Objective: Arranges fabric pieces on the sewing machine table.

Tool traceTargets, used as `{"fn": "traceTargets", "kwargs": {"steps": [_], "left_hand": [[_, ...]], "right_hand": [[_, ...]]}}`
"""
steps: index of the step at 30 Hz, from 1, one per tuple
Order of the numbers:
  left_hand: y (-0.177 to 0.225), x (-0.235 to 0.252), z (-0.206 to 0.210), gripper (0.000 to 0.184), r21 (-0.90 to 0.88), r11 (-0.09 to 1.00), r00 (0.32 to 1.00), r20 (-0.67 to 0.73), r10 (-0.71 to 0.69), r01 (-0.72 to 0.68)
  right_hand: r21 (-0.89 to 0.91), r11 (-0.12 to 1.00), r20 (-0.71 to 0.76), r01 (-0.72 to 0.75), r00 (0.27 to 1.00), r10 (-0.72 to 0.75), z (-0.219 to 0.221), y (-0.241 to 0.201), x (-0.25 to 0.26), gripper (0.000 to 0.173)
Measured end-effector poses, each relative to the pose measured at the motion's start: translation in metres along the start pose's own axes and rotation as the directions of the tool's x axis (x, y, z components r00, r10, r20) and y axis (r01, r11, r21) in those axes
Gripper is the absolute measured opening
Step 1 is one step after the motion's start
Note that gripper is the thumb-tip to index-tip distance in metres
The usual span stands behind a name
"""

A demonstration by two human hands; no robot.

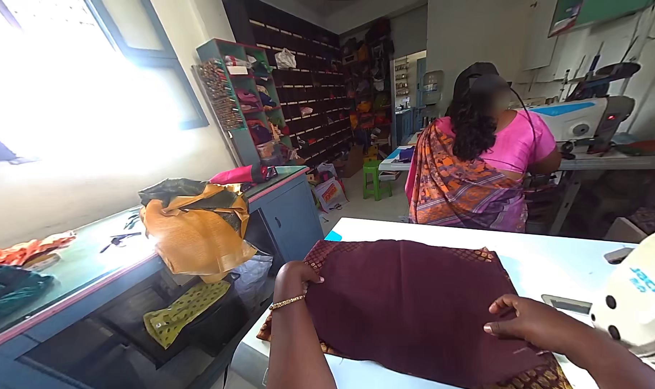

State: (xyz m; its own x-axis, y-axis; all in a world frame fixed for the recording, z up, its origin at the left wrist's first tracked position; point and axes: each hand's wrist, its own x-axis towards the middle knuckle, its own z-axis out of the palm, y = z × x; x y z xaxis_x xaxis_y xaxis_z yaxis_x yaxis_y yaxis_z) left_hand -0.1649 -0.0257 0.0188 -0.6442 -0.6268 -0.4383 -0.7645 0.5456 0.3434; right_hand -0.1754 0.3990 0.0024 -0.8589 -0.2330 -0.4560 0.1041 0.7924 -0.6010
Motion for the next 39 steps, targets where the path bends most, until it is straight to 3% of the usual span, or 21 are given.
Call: {"fn": "traceTargets", "kwargs": {"steps": [5, 10, 13, 17, 21, 25, 29, 32, 37, 39], "left_hand": [[0.006, -0.029, -0.014, 0.035, 0.039, 0.998, 0.997, 0.059, 0.040, -0.043], [0.007, -0.024, -0.007, 0.031, -0.006, 0.999, 0.998, 0.047, 0.035, -0.035], [0.010, -0.033, -0.002, 0.035, 0.038, 0.989, 0.989, 0.030, 0.142, -0.143], [0.002, 0.023, 0.016, 0.045, -0.053, 0.916, 0.916, 0.028, 0.399, -0.397], [0.004, 0.032, 0.015, 0.059, 0.031, 0.913, 0.914, -0.003, 0.406, -0.406], [0.003, 0.033, 0.008, 0.042, 0.079, 0.901, 0.904, 0.044, 0.425, -0.427], [0.001, 0.027, 0.004, 0.031, -0.027, 0.842, 0.840, 0.057, 0.539, -0.539], [0.005, 0.015, 0.002, 0.031, -0.012, 0.829, 0.828, 0.038, 0.560, -0.560], [0.006, 0.014, 0.001, 0.027, 0.066, 0.867, 0.869, 0.079, 0.489, -0.494], [0.008, 0.007, 0.003, 0.023, 0.076, 0.892, 0.894, 0.090, 0.438, -0.445]], "right_hand": [[-0.077, 0.997, 0.056, 0.010, 0.998, -0.006, 0.000, -0.001, -0.006, 0.057], [-0.194, 0.973, -0.020, -0.127, 0.992, 0.126, -0.001, -0.006, -0.011, 0.070], [-0.122, 0.976, -0.117, -0.183, 0.979, 0.169, -0.001, -0.004, -0.007, 0.075], [0.008, 0.990, -0.271, -0.141, 0.953, 0.138, 0.001, 0.008, 0.014, 0.079], [0.111, 0.989, -0.386, -0.095, 0.913, 0.131, 0.002, 0.014, 0.026, 0.070], [0.133, 0.982, -0.416, -0.136, 0.891, 0.180, 0.002, 0.011, 0.026, 0.070], [0.136, 0.984, -0.406, -0.115, 0.900, 0.161, 0.004, 0.014, 0.032, 0.069], [0.107, 0.993, -0.398, -0.048, 0.913, 0.087, 0.004, 0.018, 0.036, 0.058], [0.014, 1.000, -0.344, -0.004, 0.939, 0.009, 0.003, 0.016, 0.034, 0.023], [0.023, 1.000, -0.333, 0.006, 0.943, 0.002, 0.003, 0.016, 0.033, 0.020]]}}
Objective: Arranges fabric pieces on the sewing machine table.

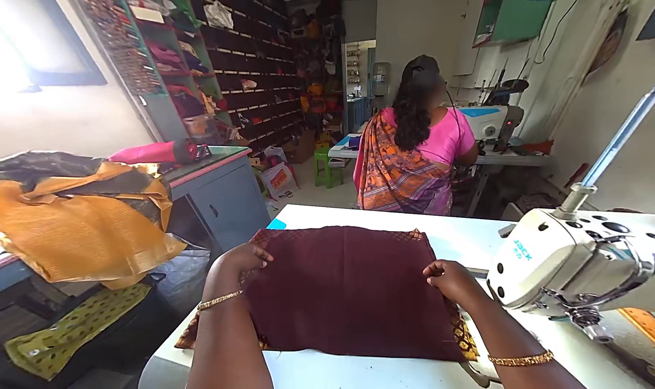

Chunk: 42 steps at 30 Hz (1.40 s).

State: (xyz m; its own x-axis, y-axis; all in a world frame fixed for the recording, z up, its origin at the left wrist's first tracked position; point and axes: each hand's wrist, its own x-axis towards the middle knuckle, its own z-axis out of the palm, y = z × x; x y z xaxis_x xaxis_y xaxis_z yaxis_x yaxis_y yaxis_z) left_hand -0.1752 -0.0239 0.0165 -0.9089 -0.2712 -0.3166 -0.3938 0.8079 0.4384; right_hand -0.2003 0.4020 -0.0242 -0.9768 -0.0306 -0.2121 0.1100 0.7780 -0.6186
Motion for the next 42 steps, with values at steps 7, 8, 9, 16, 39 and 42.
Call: {"fn": "traceTargets", "kwargs": {"steps": [7, 8, 9, 16, 39, 42], "left_hand": [[0.000, -0.003, 0.001, 0.028, -0.061, 0.998, 1.000, -0.018, -0.020, 0.019], [-0.002, -0.002, 0.000, 0.029, -0.112, 0.994, 0.999, -0.050, 0.008, -0.013], [-0.004, -0.001, 0.000, 0.029, -0.165, 0.985, 0.996, -0.088, 0.035, -0.049], [-0.009, -0.016, -0.009, 0.043, -0.180, 0.983, 0.999, -0.034, -0.038, 0.032], [-0.024, -0.008, 0.002, 0.031, -0.278, 0.869, 0.912, 0.100, -0.398, 0.410], [-0.025, 0.000, 0.004, 0.027, -0.254, 0.888, 0.923, 0.060, -0.381, 0.383]], "right_hand": [[0.087, 0.992, -0.107, 0.089, 0.991, -0.080, 0.003, 0.000, 0.000, 0.025], [0.111, 0.986, -0.147, 0.123, 0.983, -0.106, 0.004, -0.001, -0.001, 0.025], [0.129, 0.980, -0.180, 0.155, 0.975, -0.130, 0.004, -0.001, -0.001, 0.025], [0.094, 0.983, -0.078, 0.160, 0.985, -0.153, 0.012, 0.011, 0.016, 0.029], [0.089, 0.987, -0.198, 0.132, 0.974, -0.112, 0.012, 0.021, 0.024, 0.039], [0.075, 0.985, -0.167, 0.154, 0.976, -0.140, 0.013, 0.018, 0.021, 0.036]]}}
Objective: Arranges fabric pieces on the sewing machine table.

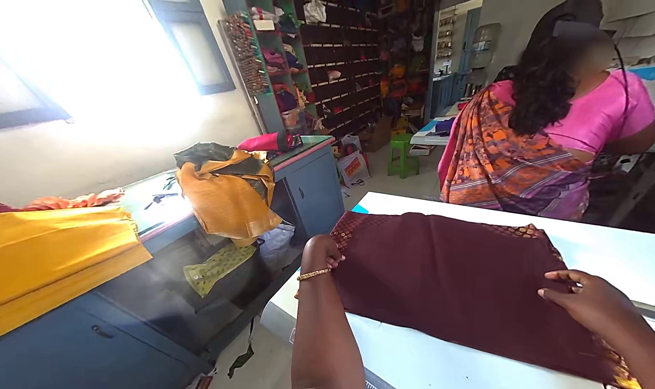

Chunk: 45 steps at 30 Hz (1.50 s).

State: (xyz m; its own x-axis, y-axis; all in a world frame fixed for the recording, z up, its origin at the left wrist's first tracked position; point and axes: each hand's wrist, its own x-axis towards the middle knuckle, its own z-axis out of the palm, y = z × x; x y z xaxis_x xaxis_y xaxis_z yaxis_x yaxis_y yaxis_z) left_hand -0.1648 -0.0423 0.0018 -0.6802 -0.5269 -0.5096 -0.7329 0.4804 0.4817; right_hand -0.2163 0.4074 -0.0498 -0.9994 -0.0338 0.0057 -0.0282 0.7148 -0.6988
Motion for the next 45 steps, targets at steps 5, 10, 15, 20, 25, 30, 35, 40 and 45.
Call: {"fn": "traceTargets", "kwargs": {"steps": [5, 10, 15, 20, 25, 30, 35, 40, 45], "left_hand": [[-0.003, 0.022, 0.001, 0.032, -0.152, 0.980, 0.989, -0.088, 0.118, -0.130], [0.014, -0.061, -0.001, 0.031, -0.074, 0.997, 0.987, -0.157, -0.020, 0.009], [0.019, -0.079, -0.005, 0.028, 0.007, 0.997, 0.988, -0.136, -0.078, 0.080], [0.023, -0.077, -0.003, 0.015, 0.108, 0.990, 0.990, -0.119, -0.081, 0.094], [0.023, -0.078, -0.004, 0.014, 0.172, 0.981, 0.992, -0.106, -0.070, 0.087], [0.020, -0.070, -0.004, 0.018, 0.016, 0.992, 0.983, -0.143, -0.119, 0.122], [0.011, -0.023, -0.002, 0.035, -0.014, 0.997, 0.993, -0.087, -0.083, 0.082], [0.012, -0.012, 0.006, 0.042, 0.010, 0.999, 0.991, -0.129, -0.041, 0.043], [0.015, -0.016, 0.009, 0.040, 0.137, 0.991, 0.983, -0.181, 0.030, -0.005]], "right_hand": [[0.017, 1.000, 0.018, 0.020, 1.000, -0.020, 0.003, -0.002, -0.002, 0.034], [0.050, 0.998, 0.016, 0.031, 0.999, -0.032, 0.003, 0.000, -0.002, 0.033], [0.042, 0.999, 0.029, 0.034, 0.999, -0.036, 0.002, 0.001, -0.001, 0.034], [0.015, 1.000, 0.046, 0.005, 0.999, -0.006, 0.001, 0.001, 0.001, 0.039], [-0.010, 1.000, 0.051, -0.016, 0.999, 0.016, -0.003, 0.000, -0.002, 0.040], [-0.033, 0.999, 0.047, -0.032, 0.998, 0.034, -0.006, -0.002, -0.003, 0.040], [-0.089, 0.995, 0.072, -0.047, 0.996, 0.054, -0.009, -0.008, -0.005, 0.044], [-0.092, 0.995, 0.115, -0.041, 0.992, 0.052, -0.009, -0.010, -0.008, 0.040], [-0.120, 0.993, 0.164, -0.012, 0.986, 0.032, -0.003, -0.015, -0.010, 0.041]]}}
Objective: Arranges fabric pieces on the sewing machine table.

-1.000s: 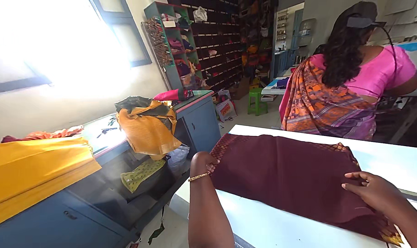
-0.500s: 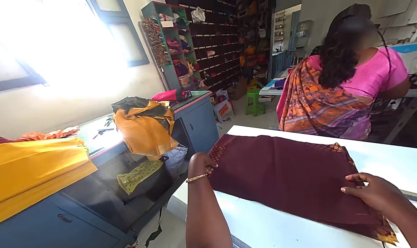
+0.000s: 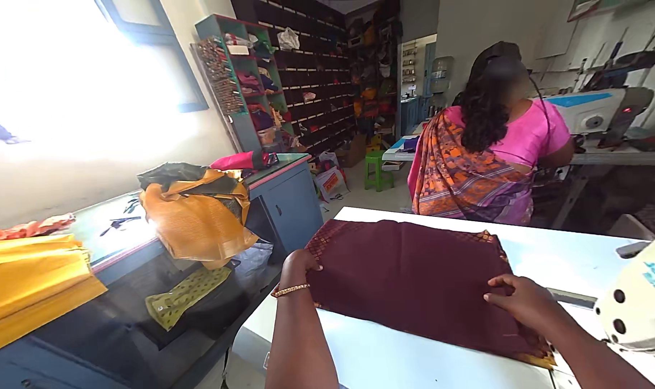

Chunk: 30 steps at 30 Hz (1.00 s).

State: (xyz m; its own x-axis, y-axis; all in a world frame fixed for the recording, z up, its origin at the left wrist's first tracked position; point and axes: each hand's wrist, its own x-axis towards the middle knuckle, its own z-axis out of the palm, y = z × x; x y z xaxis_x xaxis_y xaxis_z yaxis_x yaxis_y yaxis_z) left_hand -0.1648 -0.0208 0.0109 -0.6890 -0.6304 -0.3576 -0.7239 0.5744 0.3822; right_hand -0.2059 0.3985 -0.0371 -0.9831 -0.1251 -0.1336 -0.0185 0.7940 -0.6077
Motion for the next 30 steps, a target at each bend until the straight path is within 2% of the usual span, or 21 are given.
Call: {"fn": "traceTargets", "kwargs": {"steps": [6, 10, 12, 14, 16, 18, 20, 22, 24, 26, 28, 30], "left_hand": [[-0.002, 0.012, 0.001, 0.031, 0.002, 1.000, 1.000, 0.009, -0.007, 0.007], [-0.008, 0.029, 0.002, 0.052, 0.002, 0.999, 0.996, 0.077, 0.041, -0.042], [-0.009, 0.034, 0.002, 0.047, 0.037, 0.996, 0.994, 0.065, 0.083, -0.085], [-0.012, 0.037, 0.001, 0.038, -0.054, 0.987, 0.988, 0.011, 0.155, -0.154], [-0.013, 0.032, -0.004, 0.030, -0.241, 0.933, 0.964, -0.049, 0.263, -0.267], [-0.007, 0.016, -0.008, 0.027, -0.460, 0.800, 0.919, -0.109, 0.379, -0.385], [0.002, 0.000, -0.011, 0.026, -0.654, 0.608, 0.873, -0.179, 0.453, -0.450], [0.011, -0.010, -0.013, 0.024, -0.742, 0.446, 0.836, -0.280, 0.472, -0.500], [0.016, -0.026, -0.014, 0.023, -0.788, 0.292, 0.808, -0.392, 0.440, -0.541], [0.015, -0.054, -0.015, 0.024, -0.832, 0.091, 0.791, -0.478, 0.382, -0.547], [0.000, -0.057, -0.017, 0.024, -0.784, -0.173, 0.715, -0.616, 0.330, -0.596], [-0.022, -0.027, -0.026, 0.028, -0.631, -0.439, 0.631, -0.757, 0.170, -0.639]], "right_hand": [[0.043, 0.999, 0.028, -0.021, 0.999, 0.020, -0.002, -0.002, -0.001, 0.044], [0.016, 0.999, 0.039, -0.037, 0.999, 0.036, -0.003, -0.005, -0.004, 0.045], [-0.006, 0.999, 0.039, -0.036, 0.999, 0.036, -0.002, -0.008, -0.005, 0.044], [-0.011, 1.000, 0.035, -0.028, 0.999, 0.028, -0.002, -0.009, -0.006, 0.044], [-0.009, 1.000, 0.048, -0.026, 0.999, 0.026, -0.001, -0.011, -0.008, 0.045], [-0.013, 1.000, 0.065, -0.023, 0.998, 0.024, 0.000, -0.016, -0.010, 0.048], [-0.024, 1.000, 0.079, -0.005, 0.997, 0.007, 0.001, -0.020, -0.014, 0.048], [-0.027, 0.999, 0.080, 0.022, 0.997, -0.020, 0.001, -0.023, -0.018, 0.050], [-0.024, 0.999, 0.061, 0.024, 0.998, -0.022, 0.001, -0.027, -0.024, 0.055], [-0.050, 0.998, 0.017, 0.031, 0.999, -0.030, 0.001, -0.029, -0.031, 0.059], [-0.070, 0.994, 0.006, 0.081, 0.997, -0.080, 0.004, -0.028, -0.036, 0.060], [-0.099, 0.982, 0.078, 0.158, 0.985, -0.151, 0.008, -0.029, -0.039, 0.059]]}}
